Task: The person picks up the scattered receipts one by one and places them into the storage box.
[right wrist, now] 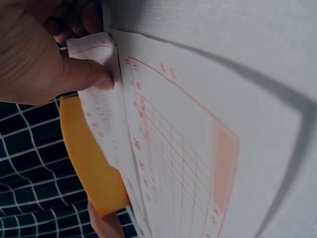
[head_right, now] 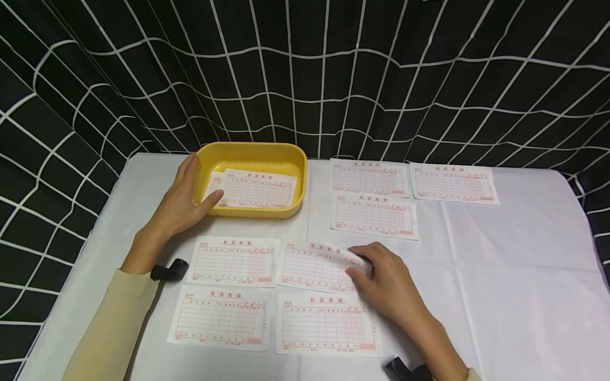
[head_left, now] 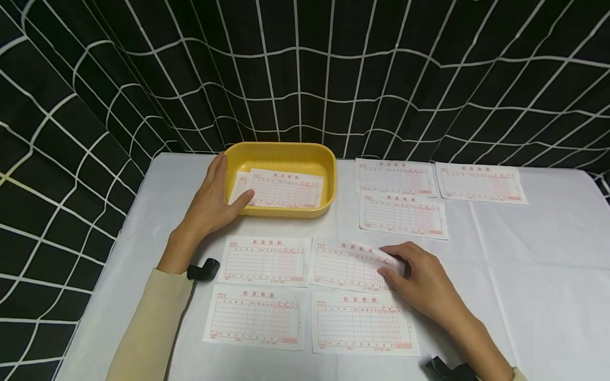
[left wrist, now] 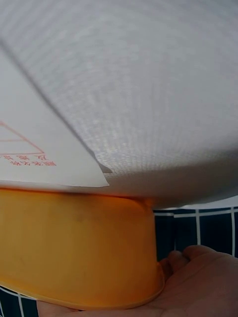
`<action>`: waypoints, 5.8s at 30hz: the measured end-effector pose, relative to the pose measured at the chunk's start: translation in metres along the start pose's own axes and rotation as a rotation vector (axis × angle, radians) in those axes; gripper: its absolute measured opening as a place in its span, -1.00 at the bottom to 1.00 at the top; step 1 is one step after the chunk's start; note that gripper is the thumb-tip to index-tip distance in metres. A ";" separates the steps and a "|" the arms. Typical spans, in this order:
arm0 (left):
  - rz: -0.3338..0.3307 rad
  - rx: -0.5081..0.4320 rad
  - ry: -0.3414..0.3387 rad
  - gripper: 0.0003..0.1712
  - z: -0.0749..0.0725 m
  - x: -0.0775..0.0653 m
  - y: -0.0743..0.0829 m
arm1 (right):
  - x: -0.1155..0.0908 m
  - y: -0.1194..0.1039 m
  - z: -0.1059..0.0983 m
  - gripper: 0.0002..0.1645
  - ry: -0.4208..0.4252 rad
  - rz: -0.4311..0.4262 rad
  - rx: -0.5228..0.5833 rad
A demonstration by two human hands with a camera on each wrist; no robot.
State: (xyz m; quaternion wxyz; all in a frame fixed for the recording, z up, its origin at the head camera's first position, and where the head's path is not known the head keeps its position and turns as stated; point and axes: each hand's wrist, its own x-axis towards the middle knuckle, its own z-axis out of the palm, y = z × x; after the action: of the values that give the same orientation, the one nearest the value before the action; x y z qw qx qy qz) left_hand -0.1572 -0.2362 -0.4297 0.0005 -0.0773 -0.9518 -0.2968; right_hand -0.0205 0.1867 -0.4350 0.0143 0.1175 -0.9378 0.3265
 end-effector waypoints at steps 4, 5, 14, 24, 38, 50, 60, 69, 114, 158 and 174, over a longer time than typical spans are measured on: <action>0.000 0.003 0.003 0.24 0.000 0.000 0.000 | 0.001 0.000 -0.003 -0.69 0.014 -0.005 0.016; -0.001 0.004 0.005 0.23 0.000 0.000 0.000 | 0.001 0.000 -0.004 -0.70 0.018 -0.002 0.017; -0.003 0.003 0.007 0.23 0.000 0.000 0.001 | 0.006 0.000 -0.014 -0.79 0.020 0.036 0.028; 0.000 -0.006 -0.001 0.23 -0.001 -0.002 0.000 | 0.013 0.000 -0.025 -0.87 -0.008 0.024 0.093; -0.015 -0.008 -0.004 0.24 0.000 0.001 0.001 | 0.026 0.002 -0.044 -0.83 -0.030 0.114 0.158; -0.001 -0.006 0.014 0.23 0.000 0.001 0.000 | 0.040 0.000 -0.060 -0.77 -0.039 0.185 0.261; 0.001 -0.017 0.011 0.24 0.001 0.000 -0.001 | 0.063 -0.005 -0.067 -0.71 -0.036 0.192 0.388; 0.002 -0.015 0.014 0.24 0.002 0.001 0.000 | 0.086 -0.014 -0.069 -0.68 -0.042 0.192 0.435; 0.005 -0.029 -0.003 0.23 0.001 0.000 0.000 | 0.177 -0.077 -0.013 -0.73 -0.100 0.141 0.401; 0.023 -0.023 0.017 0.23 0.000 0.002 0.000 | 0.179 -0.111 0.005 -0.48 -0.143 -0.191 0.196; 0.019 -0.023 0.020 0.23 0.001 0.001 0.000 | 0.109 -0.081 -0.011 -0.58 -0.024 -0.277 0.189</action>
State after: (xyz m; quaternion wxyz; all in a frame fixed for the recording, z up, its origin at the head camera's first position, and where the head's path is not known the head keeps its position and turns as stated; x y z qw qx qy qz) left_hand -0.1581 -0.2357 -0.4304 0.0120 -0.0832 -0.9475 -0.3086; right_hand -0.1082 0.1089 -0.3659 0.0367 0.2502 -0.8778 0.4068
